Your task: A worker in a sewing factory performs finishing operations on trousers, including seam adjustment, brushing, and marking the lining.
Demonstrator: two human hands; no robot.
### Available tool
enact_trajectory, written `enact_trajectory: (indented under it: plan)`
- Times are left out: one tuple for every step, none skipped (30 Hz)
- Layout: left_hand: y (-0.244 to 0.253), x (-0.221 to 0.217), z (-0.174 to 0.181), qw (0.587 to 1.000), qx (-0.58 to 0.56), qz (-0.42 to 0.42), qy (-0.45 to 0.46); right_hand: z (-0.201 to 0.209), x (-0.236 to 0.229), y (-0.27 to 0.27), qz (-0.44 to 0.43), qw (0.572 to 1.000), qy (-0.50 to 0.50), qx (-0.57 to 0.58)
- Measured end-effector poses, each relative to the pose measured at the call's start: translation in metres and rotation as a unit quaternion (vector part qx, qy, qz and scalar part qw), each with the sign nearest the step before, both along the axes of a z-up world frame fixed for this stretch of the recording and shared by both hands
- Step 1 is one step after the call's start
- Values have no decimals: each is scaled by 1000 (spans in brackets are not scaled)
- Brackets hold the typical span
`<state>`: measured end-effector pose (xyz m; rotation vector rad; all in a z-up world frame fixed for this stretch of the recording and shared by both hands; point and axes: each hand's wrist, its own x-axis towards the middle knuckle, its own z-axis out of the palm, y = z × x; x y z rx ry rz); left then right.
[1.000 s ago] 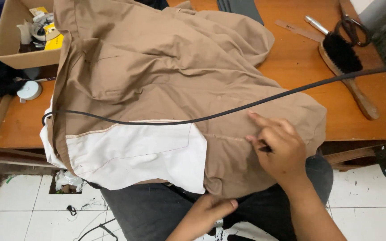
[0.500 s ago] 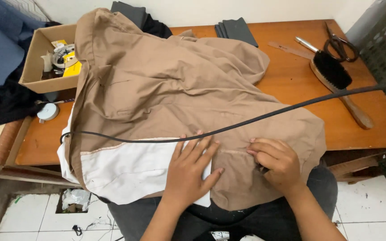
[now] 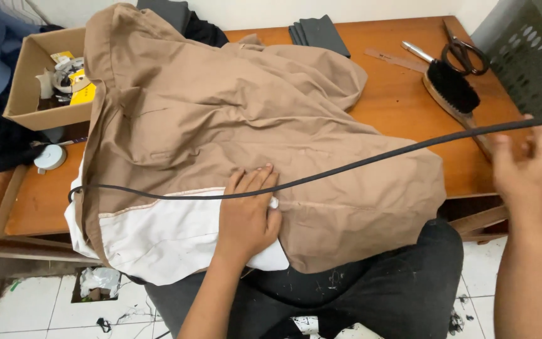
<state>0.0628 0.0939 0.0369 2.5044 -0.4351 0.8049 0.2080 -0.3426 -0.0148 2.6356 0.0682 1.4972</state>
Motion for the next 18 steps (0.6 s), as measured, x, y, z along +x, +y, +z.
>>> enact_trajectory:
  plan:
    - [4,5,-4,1000,18,-24,-6,27,8,23,51,990,112,-70]
    - [9,6,-3,1000,19,-22,-6,28,17,29,54,990,112,-70]
    - [15,6,-3,998,-14,-55,41,29,25,36,30,977,211,-16]
    - [21,7,-4,991,-47,-87,88,30,34,45,6,951,308,38]
    - [24,6,-2,991,-47,-84,89,25,37,39,9,950,309,37]
    - [27,4,0,984,-97,-103,108,20,42,34,-36,950,308,-37]
    - [29,3,2,973,-147,-122,126,15,48,29,-80,943,302,-111]
    - [30,2,5,974,-147,-118,127,10,53,23,-76,943,303,-112]
    - [31,1,7,963,-196,-120,139,6,58,16,-59,952,275,-119]
    - [31,0,10,950,-243,-124,152,-1,60,7,-44,960,248,-124]
    - [32,-1,7,950,-242,-123,155,5,52,15,-44,959,250,-123]
    - [33,1,5,954,-226,-136,141,13,46,23,-73,957,256,-119]
    - [35,2,3,958,-210,-149,127,21,40,30,-102,953,261,-115]
    - [34,3,3,958,-212,-148,126,29,22,42,-102,953,260,-117]
    - [34,4,3,967,-170,-146,120,36,5,54,30,965,259,28]
    - [33,4,2,974,-128,-144,116,43,-14,66,161,939,250,172]
    - [31,1,5,974,-130,-142,118,54,-45,91,161,939,252,171]
    - [29,2,8,975,-95,-129,154,65,-73,117,308,801,318,404]
